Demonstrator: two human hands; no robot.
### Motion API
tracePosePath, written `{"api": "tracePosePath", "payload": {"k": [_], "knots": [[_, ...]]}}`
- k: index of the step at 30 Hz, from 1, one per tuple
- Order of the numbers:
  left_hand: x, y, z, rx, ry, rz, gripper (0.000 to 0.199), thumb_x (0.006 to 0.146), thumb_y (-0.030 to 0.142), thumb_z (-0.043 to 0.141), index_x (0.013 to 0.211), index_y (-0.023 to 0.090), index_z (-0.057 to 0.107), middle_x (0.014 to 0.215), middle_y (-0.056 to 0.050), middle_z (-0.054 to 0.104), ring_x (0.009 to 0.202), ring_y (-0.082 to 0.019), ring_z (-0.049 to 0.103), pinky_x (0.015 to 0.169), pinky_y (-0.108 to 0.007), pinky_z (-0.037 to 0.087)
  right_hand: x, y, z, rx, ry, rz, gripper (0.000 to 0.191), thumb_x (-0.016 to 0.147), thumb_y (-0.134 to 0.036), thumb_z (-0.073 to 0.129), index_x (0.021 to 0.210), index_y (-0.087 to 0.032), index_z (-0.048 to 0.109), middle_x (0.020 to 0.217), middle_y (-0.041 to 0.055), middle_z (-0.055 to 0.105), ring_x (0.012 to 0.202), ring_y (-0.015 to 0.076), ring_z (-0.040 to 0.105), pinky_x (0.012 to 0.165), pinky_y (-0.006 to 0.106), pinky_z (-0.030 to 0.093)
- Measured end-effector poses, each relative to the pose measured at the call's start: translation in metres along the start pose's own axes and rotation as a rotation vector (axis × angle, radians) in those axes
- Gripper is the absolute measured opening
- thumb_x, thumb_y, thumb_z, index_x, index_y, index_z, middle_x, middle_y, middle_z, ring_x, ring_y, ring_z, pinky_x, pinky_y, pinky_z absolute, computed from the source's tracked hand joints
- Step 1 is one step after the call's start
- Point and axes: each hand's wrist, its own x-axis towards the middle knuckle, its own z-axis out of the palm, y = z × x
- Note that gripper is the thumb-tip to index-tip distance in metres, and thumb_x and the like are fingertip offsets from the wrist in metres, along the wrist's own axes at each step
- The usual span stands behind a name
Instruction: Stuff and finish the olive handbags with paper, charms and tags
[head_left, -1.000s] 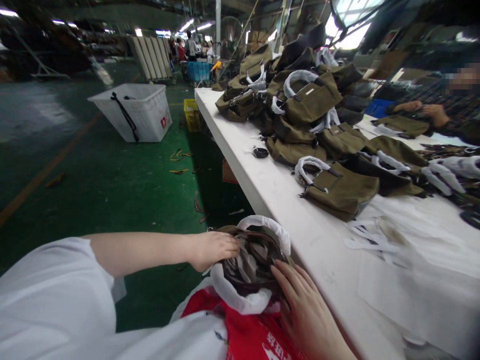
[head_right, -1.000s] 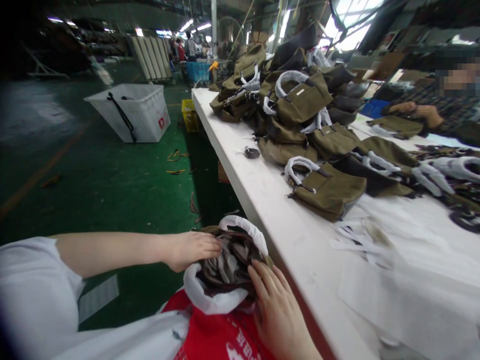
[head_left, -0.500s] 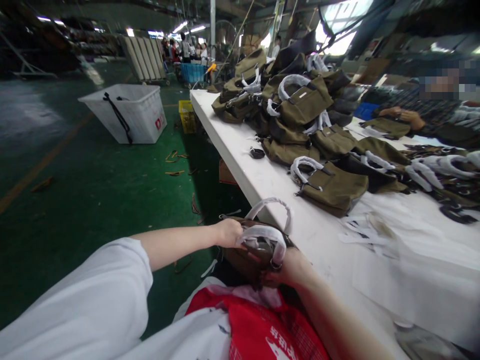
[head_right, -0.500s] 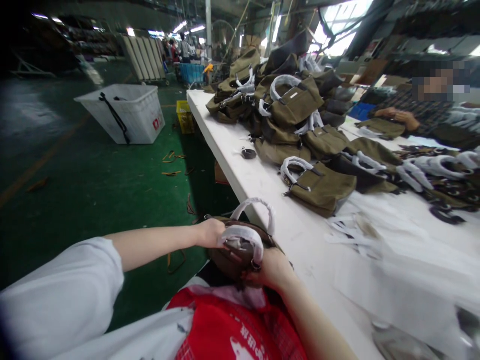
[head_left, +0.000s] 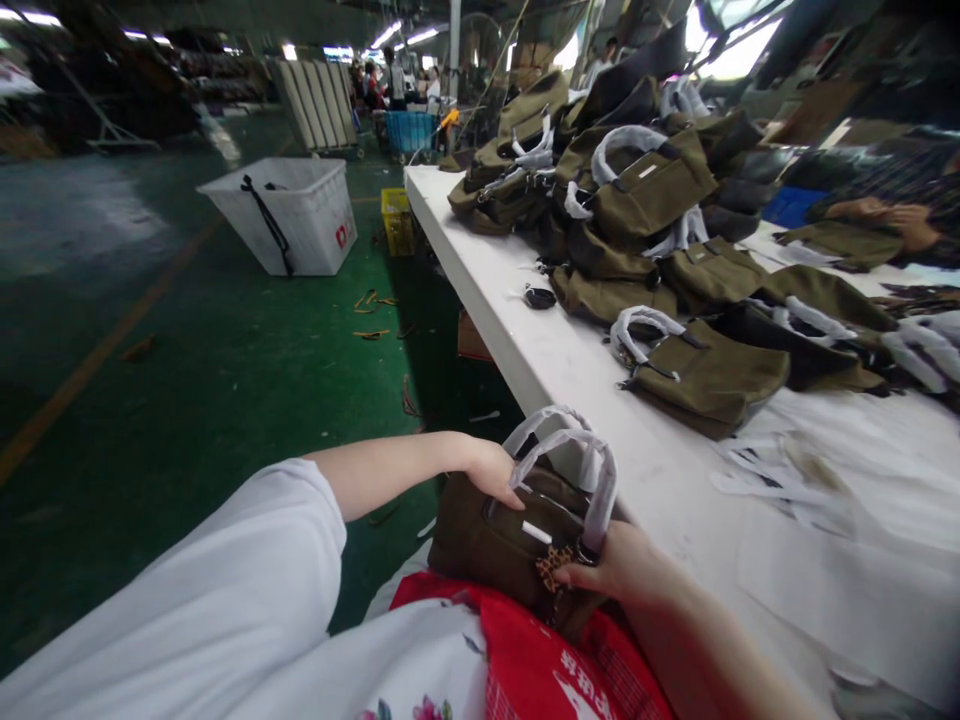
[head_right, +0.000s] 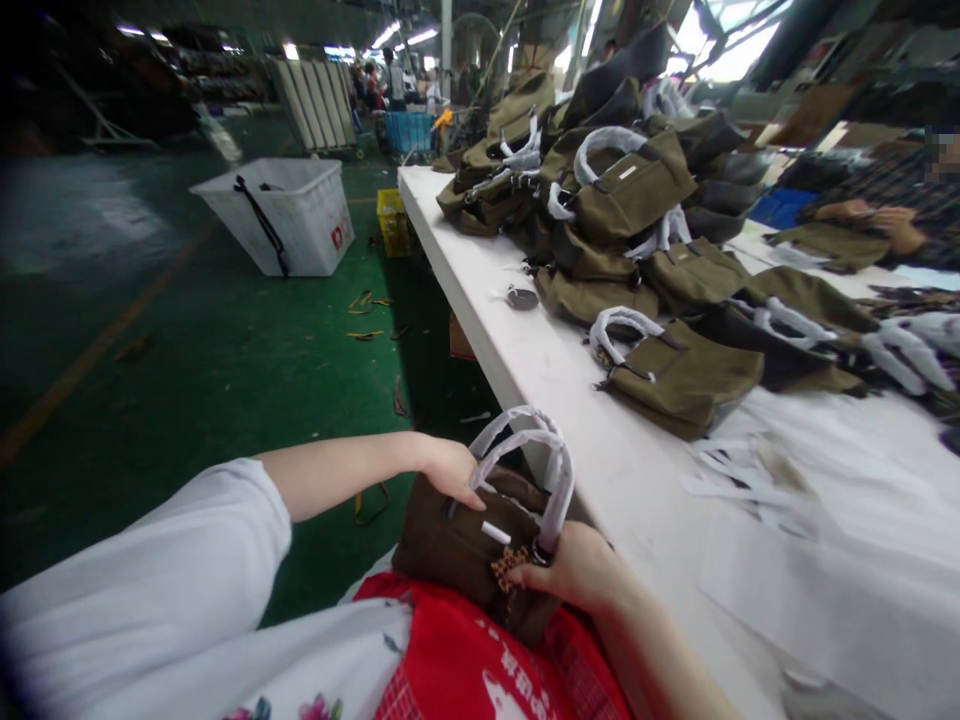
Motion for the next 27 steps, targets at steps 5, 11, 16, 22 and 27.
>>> {"api": "tracePosePath", "payload": {"k": [5, 11, 16, 22, 27], "knots": [[-0.025, 0.018, -0.013, 0.114, 0.168, -0.081, 0.056, 0.09, 0.063, 0.044, 0.075, 0.018, 0.075, 0.072, -0.01, 0.073, 0.066, -0.021, 0.066, 0.06, -0.028, 0.042, -0.016, 0.002, -0.016, -0.086, 0.07, -0.083, 0.064, 0.068, -0.055, 0.074, 0.127, -0.033, 0.062, 0.127, 0.0037, 0.066, 0.114, 0.0305, 0.062, 0.096, 0.04, 0.051], [0.0, 0.017, 0.01, 0.133, 0.159, -0.097, 0.057, 0.088, 0.062, 0.049, 0.064, 0.015, 0.071, 0.063, -0.011, 0.069, 0.063, -0.023, 0.067, 0.056, -0.029, 0.043, -0.006, 0.019, 0.006, -0.101, 0.088, -0.109, 0.07, 0.067, -0.051, 0.075, 0.131, -0.024, 0.061, 0.132, 0.0103, 0.062, 0.122, 0.0353, 0.056, 0.104, 0.048, 0.045], [-0.007, 0.012, 0.014, 0.0, 0.443, 0.048, 0.058, 0.081, 0.069, 0.057, 0.095, 0.015, 0.073, 0.095, -0.015, 0.074, 0.094, -0.029, 0.069, 0.084, -0.036, 0.051, -0.019, 0.023, 0.022, -0.05, 0.12, -0.11, 0.059, 0.072, -0.047, 0.072, 0.126, -0.025, 0.063, 0.131, 0.0091, 0.062, 0.123, 0.034, 0.055, 0.105, 0.048, 0.043], [-0.048, -0.036, 0.046, -0.541, 1.154, -0.246, 0.09, 0.074, 0.065, 0.067, 0.142, 0.013, 0.041, 0.143, -0.021, 0.047, 0.132, -0.034, 0.045, 0.112, -0.049, 0.035, -0.036, 0.022, 0.024, -0.073, 0.107, -0.062, 0.045, 0.082, -0.047, 0.063, 0.121, -0.024, 0.063, 0.124, 0.0097, 0.065, 0.116, 0.0312, 0.06, 0.101, 0.048, 0.048], [-0.024, -0.046, 0.104, -1.298, 0.83, -0.218, 0.073, 0.069, 0.064, 0.073, 0.12, 0.013, 0.06, 0.12, -0.016, 0.066, 0.113, -0.031, 0.062, 0.098, -0.045, 0.048, -0.022, 0.006, 0.032, -0.211, 0.227, -0.107, 0.078, 0.078, -0.049, 0.066, 0.144, -0.017, 0.042, 0.141, 0.0161, 0.052, 0.131, 0.0337, 0.049, 0.11, 0.051, 0.041]]}}
